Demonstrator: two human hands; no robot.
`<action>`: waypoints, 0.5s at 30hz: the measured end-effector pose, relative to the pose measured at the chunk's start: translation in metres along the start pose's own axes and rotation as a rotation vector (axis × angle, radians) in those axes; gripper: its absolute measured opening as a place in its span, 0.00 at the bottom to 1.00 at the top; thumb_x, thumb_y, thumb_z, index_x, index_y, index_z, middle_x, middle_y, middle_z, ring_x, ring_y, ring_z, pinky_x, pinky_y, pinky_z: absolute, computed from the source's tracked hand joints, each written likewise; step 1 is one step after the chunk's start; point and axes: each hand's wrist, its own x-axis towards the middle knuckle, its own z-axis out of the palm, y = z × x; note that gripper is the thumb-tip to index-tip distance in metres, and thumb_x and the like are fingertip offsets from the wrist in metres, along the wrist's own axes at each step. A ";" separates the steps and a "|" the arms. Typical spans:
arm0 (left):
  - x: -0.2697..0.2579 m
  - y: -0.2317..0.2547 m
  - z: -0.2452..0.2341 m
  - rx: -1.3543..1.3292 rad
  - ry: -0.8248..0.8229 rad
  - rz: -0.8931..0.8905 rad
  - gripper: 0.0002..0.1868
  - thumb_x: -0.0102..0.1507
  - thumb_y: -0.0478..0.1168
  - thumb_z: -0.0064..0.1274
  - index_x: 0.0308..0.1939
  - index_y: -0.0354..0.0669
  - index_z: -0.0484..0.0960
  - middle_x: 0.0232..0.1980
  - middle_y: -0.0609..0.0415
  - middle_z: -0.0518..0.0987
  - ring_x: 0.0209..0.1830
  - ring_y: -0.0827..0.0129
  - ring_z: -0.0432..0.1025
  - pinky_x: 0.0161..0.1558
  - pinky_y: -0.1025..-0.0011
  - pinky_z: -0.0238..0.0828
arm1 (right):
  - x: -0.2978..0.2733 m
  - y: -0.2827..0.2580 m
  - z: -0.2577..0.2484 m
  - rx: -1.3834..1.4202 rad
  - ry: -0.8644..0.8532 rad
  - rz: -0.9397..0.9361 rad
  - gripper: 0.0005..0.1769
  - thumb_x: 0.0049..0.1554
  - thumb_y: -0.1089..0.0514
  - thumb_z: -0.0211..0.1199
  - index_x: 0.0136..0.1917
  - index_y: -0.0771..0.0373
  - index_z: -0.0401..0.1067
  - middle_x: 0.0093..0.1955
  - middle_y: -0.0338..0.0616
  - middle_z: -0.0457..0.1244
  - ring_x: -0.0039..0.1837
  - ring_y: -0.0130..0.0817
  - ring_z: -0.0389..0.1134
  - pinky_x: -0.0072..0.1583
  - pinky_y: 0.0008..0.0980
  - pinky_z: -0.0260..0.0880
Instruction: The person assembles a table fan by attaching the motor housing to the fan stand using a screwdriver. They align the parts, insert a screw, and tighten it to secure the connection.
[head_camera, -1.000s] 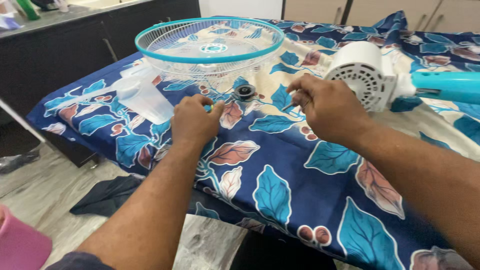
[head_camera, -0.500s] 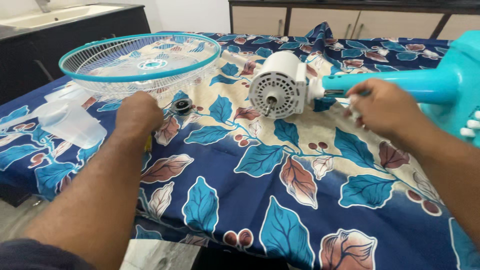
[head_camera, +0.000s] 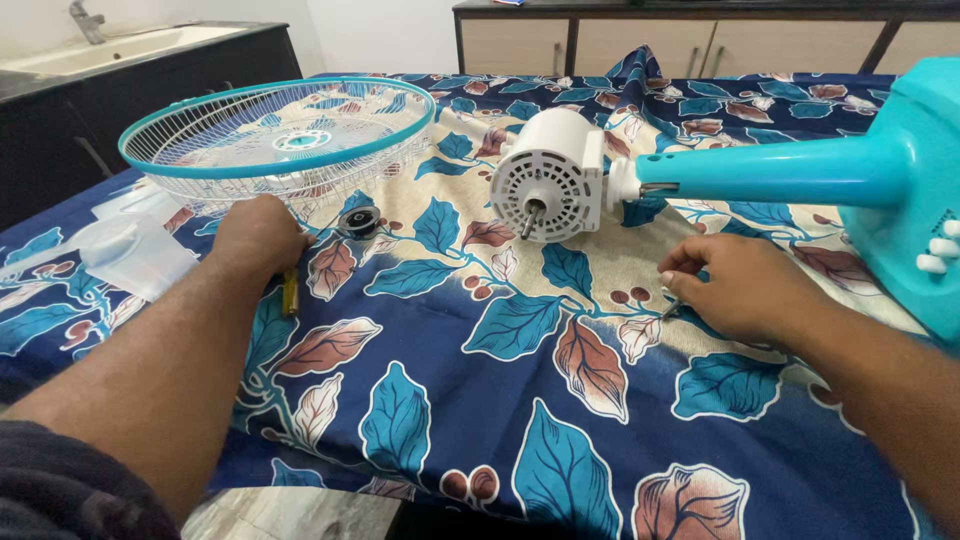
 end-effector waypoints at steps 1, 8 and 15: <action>0.005 -0.002 0.004 0.033 -0.019 0.009 0.30 0.59 0.60 0.67 0.44 0.32 0.88 0.48 0.36 0.85 0.51 0.45 0.80 0.51 0.58 0.77 | 0.000 0.000 0.000 0.005 -0.008 0.010 0.18 0.57 0.47 0.63 0.58 0.53 0.79 0.54 0.42 0.73 0.56 0.40 0.75 0.60 0.40 0.72; 0.036 -0.012 0.011 0.069 -0.247 0.010 0.36 0.61 0.64 0.62 0.51 0.29 0.86 0.54 0.32 0.82 0.57 0.42 0.77 0.58 0.55 0.73 | 0.004 -0.013 -0.006 -0.023 -0.076 0.078 0.21 0.56 0.43 0.65 0.59 0.52 0.79 0.54 0.42 0.74 0.56 0.39 0.76 0.60 0.39 0.74; 0.015 -0.012 -0.004 -0.112 -0.236 -0.056 0.35 0.62 0.61 0.64 0.53 0.28 0.85 0.55 0.32 0.82 0.56 0.43 0.77 0.55 0.55 0.73 | -0.006 -0.050 -0.013 -0.158 0.056 0.024 0.31 0.51 0.31 0.64 0.60 0.49 0.78 0.57 0.42 0.72 0.57 0.42 0.75 0.60 0.44 0.74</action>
